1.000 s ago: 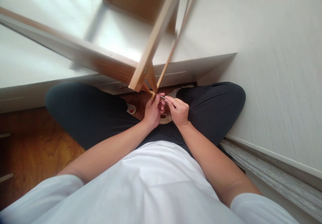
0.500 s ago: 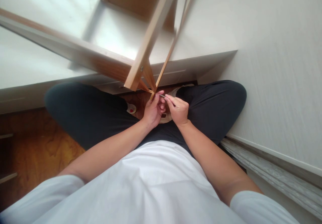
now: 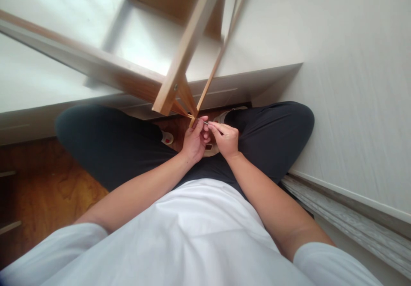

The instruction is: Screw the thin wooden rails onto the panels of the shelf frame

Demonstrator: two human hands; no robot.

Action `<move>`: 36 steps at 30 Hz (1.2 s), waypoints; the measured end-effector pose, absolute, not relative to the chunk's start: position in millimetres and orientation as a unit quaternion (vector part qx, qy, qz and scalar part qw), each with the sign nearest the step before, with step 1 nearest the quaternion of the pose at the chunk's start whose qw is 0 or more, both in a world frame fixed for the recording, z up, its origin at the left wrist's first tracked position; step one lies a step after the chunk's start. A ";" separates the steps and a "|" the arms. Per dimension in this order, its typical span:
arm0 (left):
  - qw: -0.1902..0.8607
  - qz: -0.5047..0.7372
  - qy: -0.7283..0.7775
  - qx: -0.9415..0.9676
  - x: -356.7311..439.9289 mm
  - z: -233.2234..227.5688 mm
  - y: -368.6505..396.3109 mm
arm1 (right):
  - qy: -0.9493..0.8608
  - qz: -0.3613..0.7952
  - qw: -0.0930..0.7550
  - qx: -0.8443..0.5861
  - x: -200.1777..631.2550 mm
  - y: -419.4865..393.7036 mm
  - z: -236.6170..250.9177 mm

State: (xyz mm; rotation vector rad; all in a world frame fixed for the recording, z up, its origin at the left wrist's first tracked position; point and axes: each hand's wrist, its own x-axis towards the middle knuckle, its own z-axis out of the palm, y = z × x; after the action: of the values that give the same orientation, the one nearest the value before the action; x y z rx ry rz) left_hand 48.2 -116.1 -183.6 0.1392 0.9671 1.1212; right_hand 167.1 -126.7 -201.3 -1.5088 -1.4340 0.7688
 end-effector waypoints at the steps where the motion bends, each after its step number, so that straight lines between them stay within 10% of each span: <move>1: 0.733 0.509 0.446 0.061 48.3 -183.4 -115.9 | -0.565 0.331 0.442 -0.613 166.6 -126.4 -201.2; 18: 0.714 0.516 0.469 0.056 48.4 -182.2 -112.9 | -0.265 0.712 0.393 -0.519 163.0 -107.7 -199.0; 36: 0.727 0.513 0.450 0.068 47.1 -181.9 -115.8 | -0.597 0.318 0.421 -0.605 164.9 -123.7 -198.6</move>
State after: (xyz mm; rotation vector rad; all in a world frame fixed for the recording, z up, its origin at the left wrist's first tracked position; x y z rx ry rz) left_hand 47.1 -115.8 -181.9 0.1502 0.9924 1.1313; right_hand 164.9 -123.7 -198.6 -1.5150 -1.4957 0.7970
